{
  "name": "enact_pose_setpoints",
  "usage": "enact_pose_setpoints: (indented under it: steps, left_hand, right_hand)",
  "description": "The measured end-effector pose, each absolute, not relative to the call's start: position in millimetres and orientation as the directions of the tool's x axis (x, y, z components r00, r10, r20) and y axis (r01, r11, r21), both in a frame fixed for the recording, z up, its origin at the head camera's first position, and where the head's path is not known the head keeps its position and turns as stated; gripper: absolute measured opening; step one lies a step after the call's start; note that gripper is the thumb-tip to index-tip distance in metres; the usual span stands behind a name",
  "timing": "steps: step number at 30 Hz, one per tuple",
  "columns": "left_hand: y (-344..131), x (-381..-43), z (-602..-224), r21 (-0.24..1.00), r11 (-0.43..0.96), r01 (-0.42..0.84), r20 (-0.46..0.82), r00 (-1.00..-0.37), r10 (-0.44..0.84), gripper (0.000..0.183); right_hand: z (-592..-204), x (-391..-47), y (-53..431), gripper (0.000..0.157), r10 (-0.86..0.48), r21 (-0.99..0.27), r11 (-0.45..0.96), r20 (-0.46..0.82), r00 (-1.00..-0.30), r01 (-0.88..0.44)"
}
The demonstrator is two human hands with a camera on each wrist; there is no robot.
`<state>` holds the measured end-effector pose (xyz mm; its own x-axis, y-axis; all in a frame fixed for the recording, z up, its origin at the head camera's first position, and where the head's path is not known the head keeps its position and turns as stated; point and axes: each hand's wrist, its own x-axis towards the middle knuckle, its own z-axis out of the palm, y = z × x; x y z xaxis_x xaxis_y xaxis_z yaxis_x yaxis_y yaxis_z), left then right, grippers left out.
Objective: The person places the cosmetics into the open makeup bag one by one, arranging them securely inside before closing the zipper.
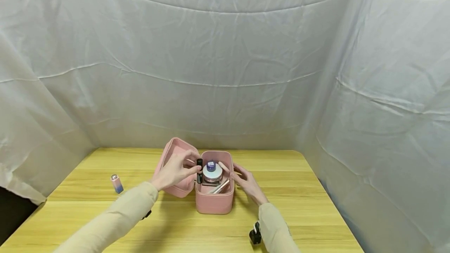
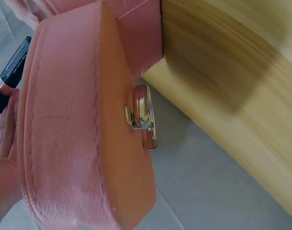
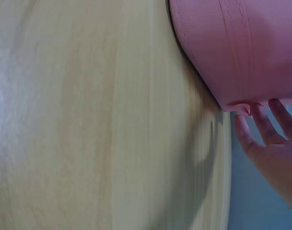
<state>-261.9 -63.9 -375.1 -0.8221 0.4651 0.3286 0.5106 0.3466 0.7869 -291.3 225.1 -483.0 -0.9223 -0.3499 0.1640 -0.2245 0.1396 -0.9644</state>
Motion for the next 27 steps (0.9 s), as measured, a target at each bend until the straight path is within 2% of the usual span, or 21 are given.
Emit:
enact_pose_setpoints:
  steps: [8,18,27]
  left_hand:
    - [-53.2,-262.9,-382.5,0.743,0.425,0.518,0.308,-0.827,0.47,0.023]
    - [-44.1,-271.3,-393.2,0.502,0.6,0.623,0.362,-0.782,0.508,0.018]
    - [-44.5,-271.2,-398.0,0.408,0.657,0.634,0.379,-0.772,0.51,0.015]
  right_hand:
    - [-482.6,-291.7,225.1,0.058,-0.345,-0.96,0.155,0.167,-0.924,-0.232]
    - [-483.9,-291.2,224.5,0.059,-0.34,-0.964,0.155,0.154,-0.928,-0.217]
    - [-482.6,-291.3,224.5,0.059,-0.339,-0.964,0.156,0.15,-0.929,-0.213]
